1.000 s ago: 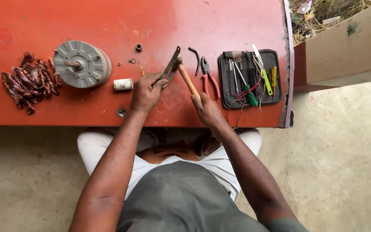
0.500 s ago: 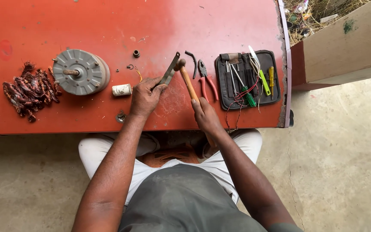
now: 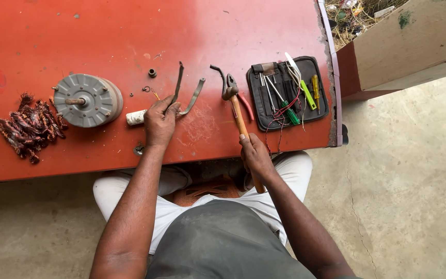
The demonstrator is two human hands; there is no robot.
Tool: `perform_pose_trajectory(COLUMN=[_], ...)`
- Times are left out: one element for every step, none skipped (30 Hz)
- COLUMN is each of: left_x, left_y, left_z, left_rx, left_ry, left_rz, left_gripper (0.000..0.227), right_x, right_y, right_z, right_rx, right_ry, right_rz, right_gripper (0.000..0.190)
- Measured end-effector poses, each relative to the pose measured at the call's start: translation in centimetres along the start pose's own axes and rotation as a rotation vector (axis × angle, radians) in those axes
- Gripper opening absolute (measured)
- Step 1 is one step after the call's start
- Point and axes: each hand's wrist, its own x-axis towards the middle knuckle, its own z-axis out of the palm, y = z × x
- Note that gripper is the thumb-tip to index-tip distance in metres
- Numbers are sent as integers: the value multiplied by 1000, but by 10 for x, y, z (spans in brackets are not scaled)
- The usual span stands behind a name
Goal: The recorder disassembles and repairs a small electric fan motor using pliers and a hammer.
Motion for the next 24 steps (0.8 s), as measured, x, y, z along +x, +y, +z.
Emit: perform_pose_trajectory(left_x=[-3,-6,-8,-9,-13,-17,-21,-24,-29,-29,-32,-35,-38,-41,-42,-44,-48,-51,-54,-57,-60,-65,-69,-72], left_y=[1,2,4,2,-1,-3,3,9,15,21,26,31,30,29,29,32,34,37,40,43,47,47,48,48], left_z=[-2,-3,-2,-6,-5,-4,-2,-2,-13,-13,-14,-15,-14,-13,-11,-12,-12,-12,-13,-13,-13,-11,-9,-6], left_rx=[0,-89,-183,-186,-270,-352,-355,-387,-406,-396,-456,-517,-515,-540,-564,-562,-563,-564,-563,-577,-591,-589,-623,-657], left_ry=[-3,5,9,1,2,3,-15,-28,-15,-8,-40,-71,-56,-66,-84,-75,-96,-116,-117,-132,-151,-156,-177,-199], left_rz=[3,9,15,20,-43,-108,-109,-135,-159,-159,-194,-227,-224,-245,-266,-263,-277,-291,-292,-293,-294,-296,-286,-277], left_gripper=[24,25,26,26,28,29,29,30,31,31,30,30,30,32,33,33,34,35,35,35,35,35,34,34], right_x=[3,6,9,13,12,12,15,17,24,30,39,48,57,66,74,71,67,62,56,50,43,39,36,32], right_y=[5,11,16,15,17,20,21,23,21,22,23,23,26,28,32,20,10,1,-1,-3,-5,-11,-18,-25], right_z=[2,3,3,2,-3,-8,-21,-33,-38,-52,-65,-78,-85,-94,-103,-101,-99,-98,-88,-78,-68,-47,-26,-5], right_rx=[3,-57,-117,-114,-170,-228,-224,-322,-418,-412,-544,-677,-678,-783,-888,-887,-1013,-1139,-1138,-1133,-1121,-1120,-476,158], right_ry=[3,61,124,133,217,301,315,430,520,510,579,649,639,648,662,657,689,720,719,765,809,811,435,50], right_rz=[-1,-29,-56,-57,-132,-206,-196,-248,-313,-316,-339,-363,-376,-353,-325,-333,-320,-306,-304,-464,-621,-615,-476,-313], right_gripper=[41,39,37,37,36,35,35,34,34,34,32,31,31,32,33,33,36,38,38,36,35,35,40,46])
